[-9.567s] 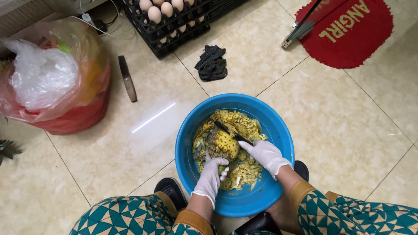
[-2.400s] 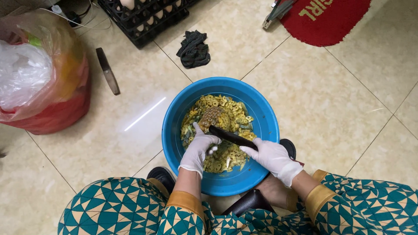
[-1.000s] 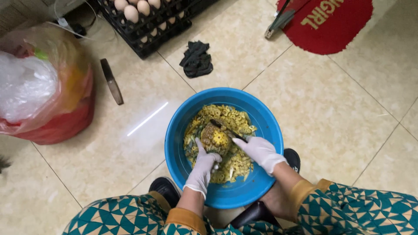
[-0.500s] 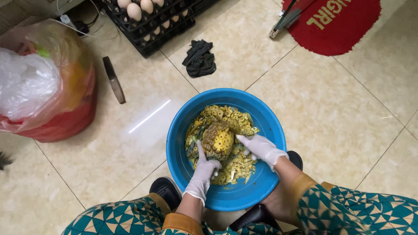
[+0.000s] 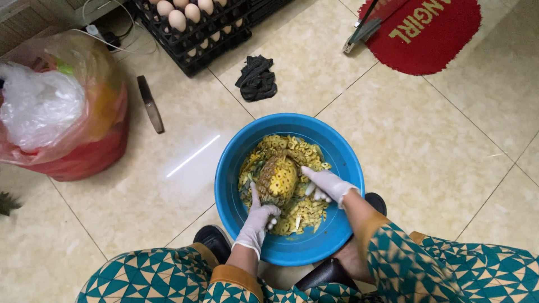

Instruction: Peeling a pineapple and removing its eyes using a knife

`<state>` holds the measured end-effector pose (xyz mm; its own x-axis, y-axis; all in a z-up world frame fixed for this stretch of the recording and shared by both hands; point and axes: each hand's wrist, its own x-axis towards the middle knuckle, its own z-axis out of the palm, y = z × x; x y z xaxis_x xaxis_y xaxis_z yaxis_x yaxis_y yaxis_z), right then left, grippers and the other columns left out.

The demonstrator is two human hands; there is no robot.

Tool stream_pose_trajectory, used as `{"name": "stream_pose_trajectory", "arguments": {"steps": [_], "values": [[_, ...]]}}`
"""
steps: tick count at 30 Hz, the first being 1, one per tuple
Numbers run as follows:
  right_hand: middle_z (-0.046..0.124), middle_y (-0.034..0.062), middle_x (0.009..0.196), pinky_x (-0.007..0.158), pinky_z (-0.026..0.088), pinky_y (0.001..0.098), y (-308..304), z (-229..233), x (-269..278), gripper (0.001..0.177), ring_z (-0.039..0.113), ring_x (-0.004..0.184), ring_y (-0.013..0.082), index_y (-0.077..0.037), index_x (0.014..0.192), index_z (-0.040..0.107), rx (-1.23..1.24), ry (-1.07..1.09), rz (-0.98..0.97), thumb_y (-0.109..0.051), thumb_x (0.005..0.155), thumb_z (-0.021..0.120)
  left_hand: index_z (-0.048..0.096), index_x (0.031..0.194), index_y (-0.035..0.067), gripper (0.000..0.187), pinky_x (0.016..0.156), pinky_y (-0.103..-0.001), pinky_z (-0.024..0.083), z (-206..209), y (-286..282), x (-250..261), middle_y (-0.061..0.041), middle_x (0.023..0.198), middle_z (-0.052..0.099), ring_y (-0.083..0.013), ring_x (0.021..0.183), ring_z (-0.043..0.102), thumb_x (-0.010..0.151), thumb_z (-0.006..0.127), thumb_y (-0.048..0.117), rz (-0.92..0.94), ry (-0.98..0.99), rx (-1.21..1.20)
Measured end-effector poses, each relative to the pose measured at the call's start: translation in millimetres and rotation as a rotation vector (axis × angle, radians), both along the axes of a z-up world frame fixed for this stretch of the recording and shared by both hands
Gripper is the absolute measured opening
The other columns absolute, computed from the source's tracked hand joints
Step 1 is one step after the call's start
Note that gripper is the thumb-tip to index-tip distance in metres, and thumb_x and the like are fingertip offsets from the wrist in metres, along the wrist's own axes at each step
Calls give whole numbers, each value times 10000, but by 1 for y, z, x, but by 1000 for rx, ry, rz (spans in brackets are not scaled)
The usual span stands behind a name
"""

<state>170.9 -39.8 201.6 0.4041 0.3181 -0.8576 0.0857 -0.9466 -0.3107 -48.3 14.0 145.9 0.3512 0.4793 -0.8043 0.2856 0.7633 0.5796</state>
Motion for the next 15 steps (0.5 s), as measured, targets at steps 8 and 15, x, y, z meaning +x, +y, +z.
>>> {"name": "stream_pose_trajectory", "arguments": {"steps": [8, 15], "values": [[575, 244, 456, 292, 432, 350, -75, 18, -25, 691, 495, 276, 283, 130, 977, 745, 292, 152, -273, -540, 1005, 581, -45, 1676, 237, 1227, 431, -202, 371, -24, 3, 17, -124, 760, 666, -148, 530, 561, 724, 688, -11, 62, -96, -77], [714, 239, 1295, 1111, 496, 499, -78, 80, -48, 808, 655, 1280, 393, -116, 1431, 590, -9, -270, 401, -762, 968, 446, -100, 1669, 241, 1287, 401, -218, 342, -33, 6, 31, -121, 689, 613, -176, 502, 566, 711, 717, -23, 50, -47, -80]]}}
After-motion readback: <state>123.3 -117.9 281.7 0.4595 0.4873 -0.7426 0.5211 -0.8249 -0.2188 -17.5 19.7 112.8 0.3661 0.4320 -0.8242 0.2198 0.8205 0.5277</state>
